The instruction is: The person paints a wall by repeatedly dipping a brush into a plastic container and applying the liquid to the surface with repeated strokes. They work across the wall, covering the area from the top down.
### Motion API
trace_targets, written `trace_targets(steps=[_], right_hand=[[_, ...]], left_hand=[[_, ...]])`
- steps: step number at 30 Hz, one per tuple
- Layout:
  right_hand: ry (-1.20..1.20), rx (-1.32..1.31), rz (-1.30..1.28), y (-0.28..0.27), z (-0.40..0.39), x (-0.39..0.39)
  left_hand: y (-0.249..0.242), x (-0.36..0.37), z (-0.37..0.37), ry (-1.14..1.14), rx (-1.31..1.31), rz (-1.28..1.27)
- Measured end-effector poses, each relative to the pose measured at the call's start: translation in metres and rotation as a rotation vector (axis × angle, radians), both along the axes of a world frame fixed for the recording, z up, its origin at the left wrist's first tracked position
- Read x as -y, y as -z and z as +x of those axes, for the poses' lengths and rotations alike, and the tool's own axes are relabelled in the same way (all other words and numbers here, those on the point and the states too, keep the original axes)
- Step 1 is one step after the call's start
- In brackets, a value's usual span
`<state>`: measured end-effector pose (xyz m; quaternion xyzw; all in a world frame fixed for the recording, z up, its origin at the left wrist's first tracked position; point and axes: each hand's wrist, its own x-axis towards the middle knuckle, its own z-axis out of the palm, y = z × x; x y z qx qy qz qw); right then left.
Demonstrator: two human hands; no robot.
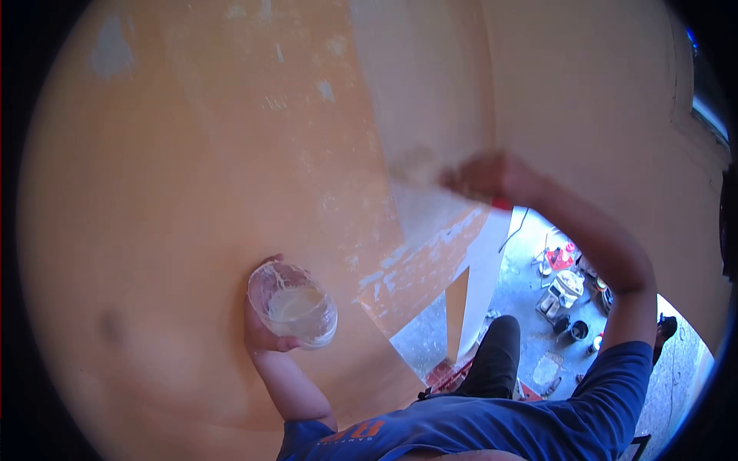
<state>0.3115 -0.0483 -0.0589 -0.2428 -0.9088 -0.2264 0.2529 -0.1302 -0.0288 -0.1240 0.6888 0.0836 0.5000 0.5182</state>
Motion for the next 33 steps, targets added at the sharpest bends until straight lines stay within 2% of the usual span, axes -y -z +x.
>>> trace_targets(steps=[3,5,6,8,9,11,13,16,18,19,21,22,24,27,29,30,32,33], right_hand=[[-0.012,0.063,-0.268,0.054,-0.011,0.015],[-0.028,0.111,-0.470,0.052,-0.014,0.014],[-0.006,0.134,-0.530,0.031,-0.014,0.012],[0.061,0.144,-0.391,-0.022,-0.008,-0.008],[0.070,0.022,-0.426,-0.067,-0.015,-0.001],[0.108,-0.037,-0.193,-0.144,-0.017,0.004],[0.136,-0.142,-0.100,-0.209,-0.021,0.012],[0.110,-0.190,0.073,-0.270,-0.031,0.030],[0.290,-0.202,0.418,-0.297,-0.037,0.042],[0.286,-0.195,0.427,-0.303,-0.029,0.027],[-0.053,-0.248,0.527,-0.302,-0.003,-0.009],[0.154,-0.248,0.515,-0.276,-0.009,0.005],[0.027,-0.022,0.557,-0.227,-0.003,-0.007],[-0.017,0.008,0.229,-0.132,0.002,-0.001],[-0.081,0.094,-0.028,-0.094,-0.001,0.012],[-0.083,0.105,-0.020,-0.090,-0.005,0.019],[0.100,0.150,-0.393,-0.094,-0.011,0.029],[0.100,0.163,-0.379,-0.108,-0.010,0.027]], left_hand=[[-0.001,0.000,0.000,-0.017,-0.017,0.004],[-0.005,0.000,0.000,-0.018,-0.063,-0.009],[-0.004,0.000,0.000,-0.017,-0.066,0.012],[-0.003,0.001,0.000,-0.036,-0.074,0.011],[-0.003,0.001,0.000,-0.041,-0.078,0.033],[-0.006,0.001,0.000,-0.020,-0.077,0.052],[-0.003,-0.003,-0.003,-0.020,-0.083,0.062],[-0.002,-0.003,-0.002,-0.013,-0.080,0.059],[-0.002,-0.002,-0.001,-0.009,-0.065,0.068],[-0.003,-0.001,0.000,-0.001,-0.060,0.073],[-0.004,-0.001,0.001,0.010,-0.050,0.087],[-0.005,0.000,0.000,0.011,-0.059,0.083],[-0.007,0.001,-0.002,0.011,-0.062,0.086],[-0.007,0.001,-0.002,0.009,-0.079,0.075],[-0.011,0.004,-0.002,0.004,-0.107,0.084],[-0.011,0.005,-0.002,0.000,-0.096,0.092],[-0.013,0.004,-0.003,0.011,-0.131,0.101],[-0.012,0.003,-0.002,0.006,-0.119,0.114]])
